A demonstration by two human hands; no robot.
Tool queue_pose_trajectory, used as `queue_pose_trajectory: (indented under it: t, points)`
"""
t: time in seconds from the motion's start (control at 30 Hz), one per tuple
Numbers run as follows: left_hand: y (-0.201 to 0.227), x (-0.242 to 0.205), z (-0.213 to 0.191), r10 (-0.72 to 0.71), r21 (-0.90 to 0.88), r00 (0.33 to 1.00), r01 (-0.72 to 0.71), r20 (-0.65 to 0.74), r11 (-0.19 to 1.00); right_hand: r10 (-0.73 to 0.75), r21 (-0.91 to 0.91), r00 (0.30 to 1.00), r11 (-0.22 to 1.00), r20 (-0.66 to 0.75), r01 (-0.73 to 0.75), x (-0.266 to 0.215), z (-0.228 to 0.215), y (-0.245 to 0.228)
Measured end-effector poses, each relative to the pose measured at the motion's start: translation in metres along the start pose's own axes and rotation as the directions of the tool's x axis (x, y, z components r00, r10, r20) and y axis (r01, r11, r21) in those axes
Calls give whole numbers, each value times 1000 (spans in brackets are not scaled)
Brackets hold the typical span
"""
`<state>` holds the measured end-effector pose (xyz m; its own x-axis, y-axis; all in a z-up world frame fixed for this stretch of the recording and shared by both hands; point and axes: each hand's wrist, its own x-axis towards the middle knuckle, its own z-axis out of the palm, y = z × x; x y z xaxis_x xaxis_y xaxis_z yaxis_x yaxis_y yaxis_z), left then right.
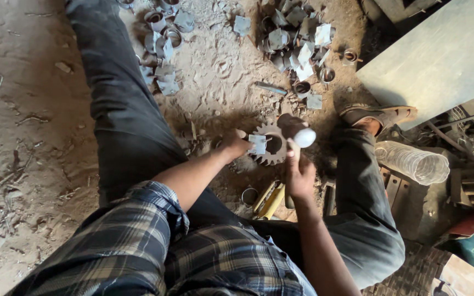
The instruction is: The person sits on the ground and repeatedly hammers small metal pieces placed on a gear-like fixture. They pick up pieces from a pile, position them on the fixture, strike them with a hammer, and then place the worked pieces into a separate pile.
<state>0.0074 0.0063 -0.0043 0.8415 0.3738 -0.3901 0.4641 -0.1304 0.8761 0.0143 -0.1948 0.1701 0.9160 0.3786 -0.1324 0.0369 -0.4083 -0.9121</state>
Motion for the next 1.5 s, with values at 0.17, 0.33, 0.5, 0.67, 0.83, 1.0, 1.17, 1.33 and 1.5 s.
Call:
queue_pose_trajectory:
  t: [0.17, 0.33, 0.5, 0.67, 0.83, 1.0, 1.17, 1.33, 1.5]
  points:
    - [7, 5, -2, 36, 178, 999, -34, -9, 983, 415, -544, 910, 766, 12, -342, 10, 11, 1]
    - [8, 8, -10, 53, 133, 999, -53, 2, 990, 468, -311, 883, 833, -45, -457, 2, 10, -3]
    - [13, 16, -20, -120, -63, 980, 131, 158, 989, -12, -38, 1000, 999, 11, 13, -6, -6, -10]
    - [17, 18, -26, -70, 23, 986, 68, 148, 997, 176, -180, 983, 970, 49, -165, 4, 12, -21]
    - [3, 27, -21, 34, 146, 994, -50, 106, 988, 395, -447, 919, 822, 3, -352, 3, 24, -25]
    - [-19, 14, -1, -54, -204, 993, 74, 100, 976, 375, -347, 926, 875, 50, -336, -3, 22, -13]
    - [-11, -5, 10, -339, -485, 935, 345, 104, 804, 398, -152, 916, 910, 50, -387, -3, 16, -1]
    - [-2, -9, -4, -232, -722, 964, 252, 129, 644, 43, 119, 996, 991, 82, -53, 0, -5, 10]
    - [4, -3, -14, -246, -640, 931, 364, 270, 676, 74, 59, 997, 995, 32, -76, 5, 5, 9]
